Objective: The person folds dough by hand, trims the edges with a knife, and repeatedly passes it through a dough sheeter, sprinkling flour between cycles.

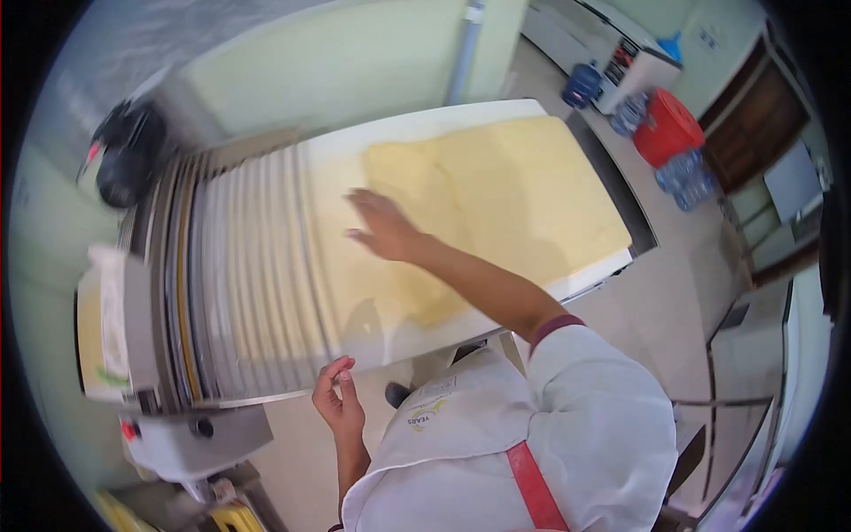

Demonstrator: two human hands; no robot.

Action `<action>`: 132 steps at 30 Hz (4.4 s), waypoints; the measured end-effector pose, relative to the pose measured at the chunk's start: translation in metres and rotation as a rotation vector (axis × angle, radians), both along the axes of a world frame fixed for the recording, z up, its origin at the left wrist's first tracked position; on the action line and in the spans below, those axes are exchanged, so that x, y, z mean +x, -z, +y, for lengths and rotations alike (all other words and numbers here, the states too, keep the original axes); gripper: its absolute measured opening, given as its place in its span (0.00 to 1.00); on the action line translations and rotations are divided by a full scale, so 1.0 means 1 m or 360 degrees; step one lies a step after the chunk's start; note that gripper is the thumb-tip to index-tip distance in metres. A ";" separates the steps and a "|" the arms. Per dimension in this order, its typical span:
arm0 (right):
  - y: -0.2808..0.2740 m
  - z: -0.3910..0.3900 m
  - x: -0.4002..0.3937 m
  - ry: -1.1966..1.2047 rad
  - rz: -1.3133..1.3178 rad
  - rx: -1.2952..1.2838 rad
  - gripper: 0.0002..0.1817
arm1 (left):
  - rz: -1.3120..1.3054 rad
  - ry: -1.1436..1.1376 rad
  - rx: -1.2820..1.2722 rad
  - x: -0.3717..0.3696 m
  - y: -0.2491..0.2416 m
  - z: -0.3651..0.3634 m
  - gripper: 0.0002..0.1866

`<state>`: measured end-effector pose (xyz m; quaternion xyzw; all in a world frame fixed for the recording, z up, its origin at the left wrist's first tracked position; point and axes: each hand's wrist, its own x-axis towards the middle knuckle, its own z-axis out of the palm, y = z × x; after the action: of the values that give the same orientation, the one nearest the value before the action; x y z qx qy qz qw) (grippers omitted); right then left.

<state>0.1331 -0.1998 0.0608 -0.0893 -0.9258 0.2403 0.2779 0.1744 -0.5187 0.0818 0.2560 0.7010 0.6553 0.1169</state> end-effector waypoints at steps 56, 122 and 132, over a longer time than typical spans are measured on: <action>-0.084 0.083 0.309 0.0029 -0.0407 -0.0772 0.17 | -0.1486 0.0833 0.0858 0.037 0.074 0.537 0.30; 0.053 0.058 0.013 -0.0122 -0.0858 0.0534 0.38 | 0.0175 0.0240 0.0008 0.044 0.107 0.149 0.42; -0.226 -0.268 -0.248 -0.1384 0.0143 0.0403 0.14 | 0.0898 0.0651 -0.0486 0.029 0.096 0.108 0.37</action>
<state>-0.1153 -0.4677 0.2865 0.3529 -0.8865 0.2231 0.1997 0.2037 -0.4108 -0.0139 0.5408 0.7295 0.4101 0.0845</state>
